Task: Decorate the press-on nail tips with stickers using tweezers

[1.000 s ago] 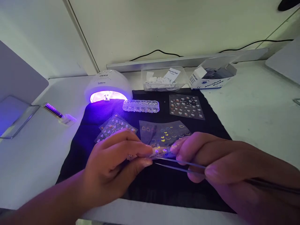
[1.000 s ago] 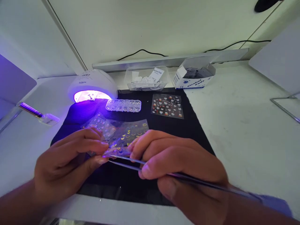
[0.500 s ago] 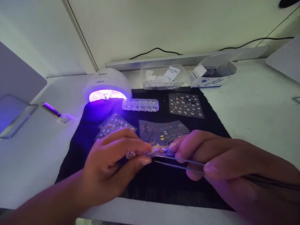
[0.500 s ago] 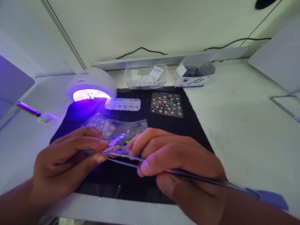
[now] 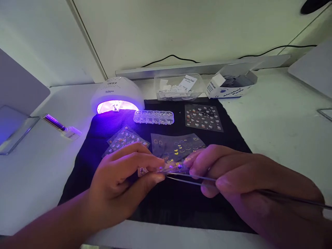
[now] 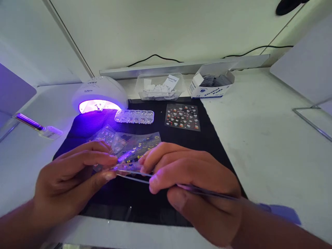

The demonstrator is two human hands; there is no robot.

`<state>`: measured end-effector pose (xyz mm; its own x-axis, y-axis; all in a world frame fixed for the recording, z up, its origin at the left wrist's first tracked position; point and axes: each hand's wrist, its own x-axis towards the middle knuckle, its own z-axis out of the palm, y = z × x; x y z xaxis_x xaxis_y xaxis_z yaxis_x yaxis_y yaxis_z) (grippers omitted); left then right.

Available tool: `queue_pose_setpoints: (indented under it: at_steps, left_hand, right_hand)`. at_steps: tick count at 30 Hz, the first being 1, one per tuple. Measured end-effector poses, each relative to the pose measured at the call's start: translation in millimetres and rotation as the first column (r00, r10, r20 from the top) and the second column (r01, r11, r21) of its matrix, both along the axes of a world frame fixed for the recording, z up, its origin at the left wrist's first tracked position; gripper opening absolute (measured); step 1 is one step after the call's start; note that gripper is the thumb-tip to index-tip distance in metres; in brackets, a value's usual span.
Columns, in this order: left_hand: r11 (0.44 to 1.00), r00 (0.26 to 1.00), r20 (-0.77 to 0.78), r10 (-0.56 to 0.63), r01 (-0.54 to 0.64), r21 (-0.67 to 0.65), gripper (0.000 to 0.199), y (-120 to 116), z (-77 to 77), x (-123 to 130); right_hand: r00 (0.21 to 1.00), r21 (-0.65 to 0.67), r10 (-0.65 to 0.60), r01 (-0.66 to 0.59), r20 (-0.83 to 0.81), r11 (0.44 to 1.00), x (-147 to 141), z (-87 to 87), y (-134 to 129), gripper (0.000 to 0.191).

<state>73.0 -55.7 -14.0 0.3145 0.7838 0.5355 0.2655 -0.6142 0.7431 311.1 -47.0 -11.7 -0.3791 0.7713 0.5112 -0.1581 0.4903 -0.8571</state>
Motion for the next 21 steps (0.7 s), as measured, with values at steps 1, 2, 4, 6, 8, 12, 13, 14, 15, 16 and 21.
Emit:
queue_pose_setpoints:
  at_steps: [1,2,4,6,8,12,13,14,15,16,21]
  left_hand:
    - [1.000,1.000,0.007,-0.003,0.003,-0.005,0.013,0,-0.3,0]
    - [1.000,1.000,0.010,-0.006,0.006,-0.009,0.014,-1,-0.4,-1]
    - [1.000,1.000,0.009,-0.008,0.009,-0.015,0.014,-2,-0.4,-1]
    - [1.000,1.000,0.008,-0.002,0.003,-0.021,0.014,-4,0.1,-2]
    - [0.999,1.000,0.018,0.006,-0.005,-0.035,0.014,-4,1.0,-1]
    - [0.994,0.998,0.059,0.029,-0.022,-0.111,0.013,-2,2.7,1]
    - [0.991,0.997,0.065,0.040,-0.031,-0.133,0.013,-1,3.0,2]
    - [0.987,0.996,0.068,0.054,-0.043,-0.154,0.013,-1,3.3,3]
    - [0.984,0.995,0.071,0.070,-0.057,-0.170,0.014,-1,3.5,3]
    - [0.980,0.993,0.073,0.088,-0.073,-0.187,0.015,-1,3.6,4]
    - [0.948,0.983,0.106,0.149,-0.111,-0.299,0.024,-5,2.0,4]
  right_hand:
    - [1.000,0.001,0.005,-0.005,0.001,1.000,0,-0.7,1,0.019]
    - [1.000,0.007,0.009,-0.009,-0.001,1.000,0,-1.5,1,0.019]
    - [1.000,0.010,0.019,-0.019,-0.005,1.000,0,-2.7,2,0.020]
    - [1.000,0.007,0.023,-0.023,-0.016,1.000,-1,-3.4,2,0.021]
    - [1.000,0.001,0.022,-0.022,-0.021,1.000,-1,-3.7,1,0.022]
    - [0.999,0.011,0.012,-0.011,-0.039,1.000,0,-4.8,2,0.025]
    - [0.999,0.012,0.015,-0.014,-0.043,1.000,-1,-5.3,3,0.025]
    - [0.999,0.013,0.019,-0.018,-0.045,1.000,-1,-5.8,5,0.025]
    - [0.998,0.012,0.025,-0.025,-0.049,1.000,-2,-6.4,7,0.025]
    - [0.998,0.008,0.033,-0.033,-0.050,0.999,-3,-6.8,9,0.026]
    - [0.994,-0.097,0.020,-0.030,-0.104,0.995,-8,-7.5,11,0.019]
